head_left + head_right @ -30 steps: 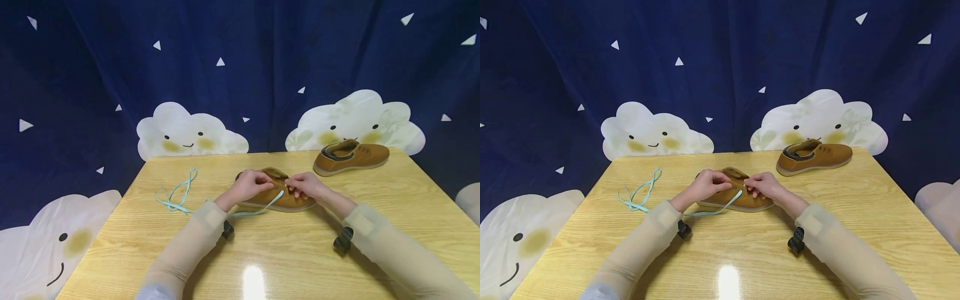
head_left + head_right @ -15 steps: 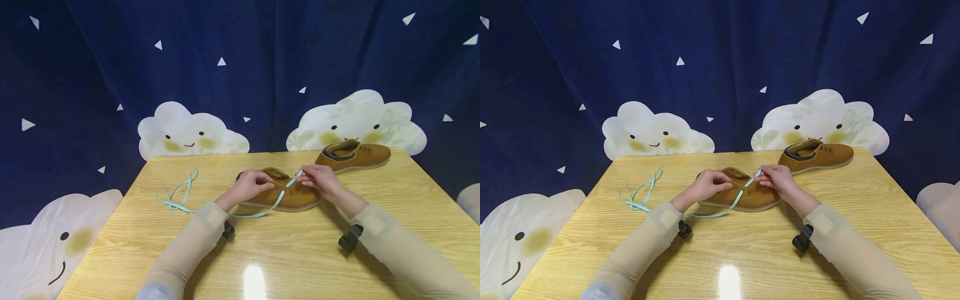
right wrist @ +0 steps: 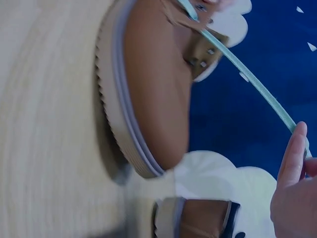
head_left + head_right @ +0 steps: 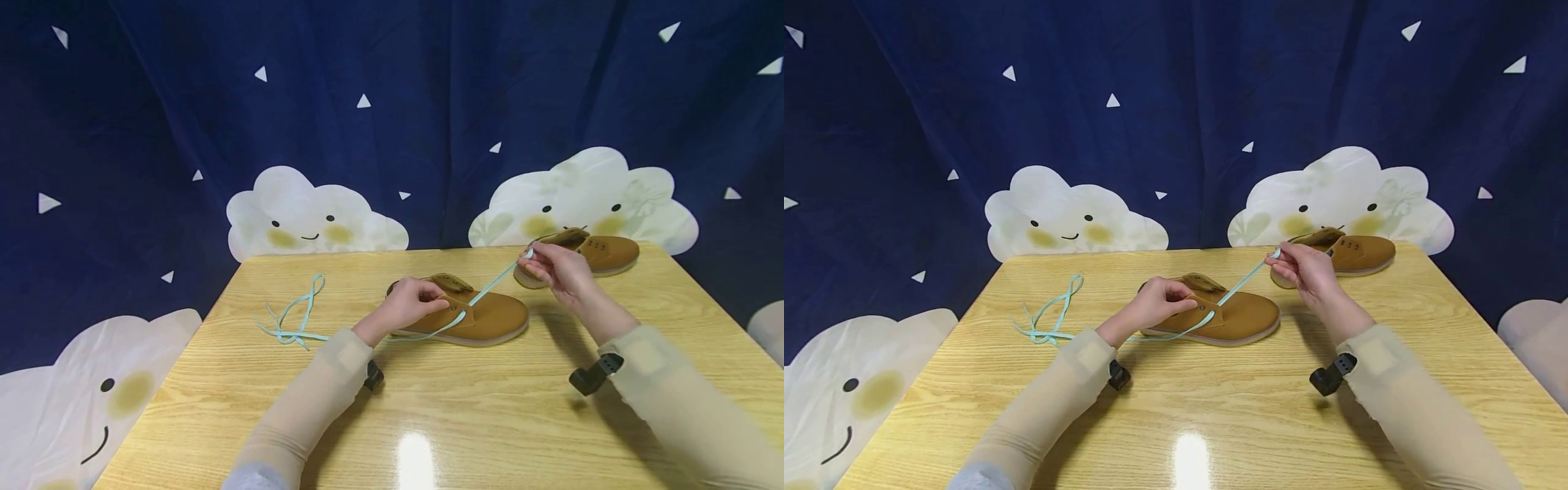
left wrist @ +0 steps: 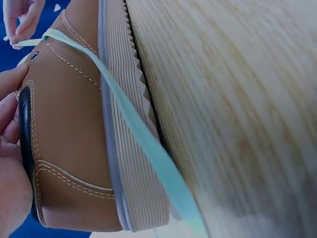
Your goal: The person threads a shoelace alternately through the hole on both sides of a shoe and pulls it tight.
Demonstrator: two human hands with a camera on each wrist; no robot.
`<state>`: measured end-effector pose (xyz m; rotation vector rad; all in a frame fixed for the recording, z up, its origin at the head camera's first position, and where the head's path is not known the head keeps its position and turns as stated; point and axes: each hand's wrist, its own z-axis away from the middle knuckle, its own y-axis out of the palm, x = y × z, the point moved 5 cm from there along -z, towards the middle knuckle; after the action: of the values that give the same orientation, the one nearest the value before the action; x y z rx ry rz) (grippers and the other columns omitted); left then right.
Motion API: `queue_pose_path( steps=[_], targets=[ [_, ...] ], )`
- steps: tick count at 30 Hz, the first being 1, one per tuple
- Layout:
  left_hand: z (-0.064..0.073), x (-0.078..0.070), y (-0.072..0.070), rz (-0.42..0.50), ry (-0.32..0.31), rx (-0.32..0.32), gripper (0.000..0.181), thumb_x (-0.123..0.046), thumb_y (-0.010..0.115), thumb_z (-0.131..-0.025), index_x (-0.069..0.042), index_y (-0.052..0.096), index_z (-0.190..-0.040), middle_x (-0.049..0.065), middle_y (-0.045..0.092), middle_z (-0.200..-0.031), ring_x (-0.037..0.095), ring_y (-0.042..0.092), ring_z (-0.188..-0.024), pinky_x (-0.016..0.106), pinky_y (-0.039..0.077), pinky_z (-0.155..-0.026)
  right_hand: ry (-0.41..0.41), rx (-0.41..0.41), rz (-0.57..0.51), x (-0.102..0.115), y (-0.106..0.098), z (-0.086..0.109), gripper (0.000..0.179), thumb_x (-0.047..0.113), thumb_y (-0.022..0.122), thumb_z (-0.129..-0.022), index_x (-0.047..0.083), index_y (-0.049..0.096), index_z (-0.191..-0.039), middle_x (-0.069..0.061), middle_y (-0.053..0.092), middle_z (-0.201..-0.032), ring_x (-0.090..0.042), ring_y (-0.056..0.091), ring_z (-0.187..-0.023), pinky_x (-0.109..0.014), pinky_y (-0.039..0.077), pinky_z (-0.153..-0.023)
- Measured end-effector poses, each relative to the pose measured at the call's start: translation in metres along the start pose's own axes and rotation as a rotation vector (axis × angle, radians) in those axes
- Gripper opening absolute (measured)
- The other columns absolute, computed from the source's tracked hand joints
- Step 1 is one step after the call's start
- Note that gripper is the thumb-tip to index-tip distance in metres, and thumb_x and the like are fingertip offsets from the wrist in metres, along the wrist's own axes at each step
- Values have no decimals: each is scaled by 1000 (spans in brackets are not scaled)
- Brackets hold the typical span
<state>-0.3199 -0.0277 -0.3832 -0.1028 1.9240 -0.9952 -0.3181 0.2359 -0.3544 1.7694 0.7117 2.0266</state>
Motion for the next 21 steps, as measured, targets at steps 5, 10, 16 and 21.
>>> queue_pose_path(
  steps=[5,10,16,21],
  targets=[
    [0,0,0,4,-7,4,11,-18,70,-92,-9,75,-92,-7,63,-70,5,46,-58,20,39,-56,-45,-23,-28,19,-10,4,27,1,51,-100,-4,72,-84,-17,71,-78,-19,72,-70,-20,53,-65],
    [0,0,-1,3,-10,2,11,-18,70,-92,-8,75,-92,-6,64,-72,5,47,-59,20,39,-57,-96,-48,-57,34,-18,7,21,-7,54,-96,-4,72,-86,-17,71,-80,-20,72,-73,-20,53,-69],
    [-1,0,0,-5,-21,6,12,-18,70,-92,-8,75,-94,-6,66,-75,5,52,-61,20,42,-58,-130,-107,-78,49,-28,11,16,-10,60,-91,-3,74,-87,-16,72,-84,-21,72,-78,-22,52,-76],
    [-1,1,0,-10,-32,5,12,-19,70,-92,-8,75,-95,-6,66,-76,6,52,-61,20,43,-58,-155,-105,-86,61,-35,15,16,-5,59,-93,-4,75,-88,-17,72,-83,-20,72,-78,-21,53,-73]
  ],
)
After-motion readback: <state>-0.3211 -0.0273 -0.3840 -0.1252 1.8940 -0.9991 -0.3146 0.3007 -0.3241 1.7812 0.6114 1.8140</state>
